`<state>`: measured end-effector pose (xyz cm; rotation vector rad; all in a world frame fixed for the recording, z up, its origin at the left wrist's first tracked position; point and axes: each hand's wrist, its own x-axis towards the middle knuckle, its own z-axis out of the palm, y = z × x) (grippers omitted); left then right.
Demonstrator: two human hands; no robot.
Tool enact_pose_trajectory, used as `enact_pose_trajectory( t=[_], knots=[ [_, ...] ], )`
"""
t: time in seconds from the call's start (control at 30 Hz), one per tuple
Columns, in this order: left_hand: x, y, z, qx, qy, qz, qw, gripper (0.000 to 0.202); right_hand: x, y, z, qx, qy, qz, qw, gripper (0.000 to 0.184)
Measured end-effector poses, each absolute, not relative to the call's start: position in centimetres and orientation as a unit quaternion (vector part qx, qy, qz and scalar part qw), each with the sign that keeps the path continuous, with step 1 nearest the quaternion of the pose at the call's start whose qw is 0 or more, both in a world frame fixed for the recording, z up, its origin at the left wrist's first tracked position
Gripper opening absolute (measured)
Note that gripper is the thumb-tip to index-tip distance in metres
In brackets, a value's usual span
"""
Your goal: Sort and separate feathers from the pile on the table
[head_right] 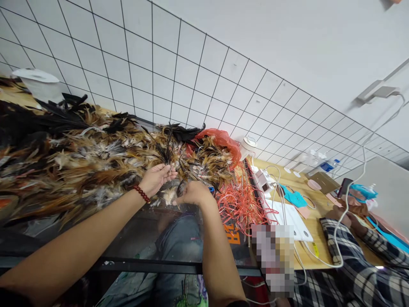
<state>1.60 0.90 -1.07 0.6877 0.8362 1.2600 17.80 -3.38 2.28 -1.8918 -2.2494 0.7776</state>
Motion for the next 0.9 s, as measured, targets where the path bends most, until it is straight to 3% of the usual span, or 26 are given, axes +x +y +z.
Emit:
enact_pose_trajectory(
  t=[0.13, 0.23, 0.37, 0.47, 0.53, 0.9],
  knots=[
    [1.5, 0.9, -1.1, 0.311, 0.374, 0.557, 0.673, 0.012, 17.8, -3.1, 2.3, -0.607, -0.726, 0.321, 0.043, 0.015],
    [1.4, 1.0, -1.4, 0.323, 0.361, 0.542, 0.687, 0.013, 18.9, -2.8, 2.1, -0.585, -0.700, 0.399, 0.092, 0.014],
    [1.5, 1.1, -1.8, 0.328, 0.350, 0.532, 0.698, 0.013, 19.6, -2.6, 2.2, -0.508, -0.623, 0.526, 0.278, 0.022],
    [1.6, 1.1, -2.0, 0.346, 0.348, 0.526, 0.695, 0.013, 18.5, -2.1, 1.9, -0.498, -0.545, 0.498, 0.455, 0.032],
    [1.8, 1.0, -2.1, 0.361, 0.352, 0.516, 0.692, 0.013, 17.6, -1.6, 1.3, -0.501, -0.512, 0.471, 0.515, 0.034],
    [1.9, 0.1, -1.7, 0.477, 0.362, 0.418, 0.683, 0.025, 17.3, -0.8, -0.8, -0.543, -0.612, 0.296, 0.493, 0.023]
  ],
)
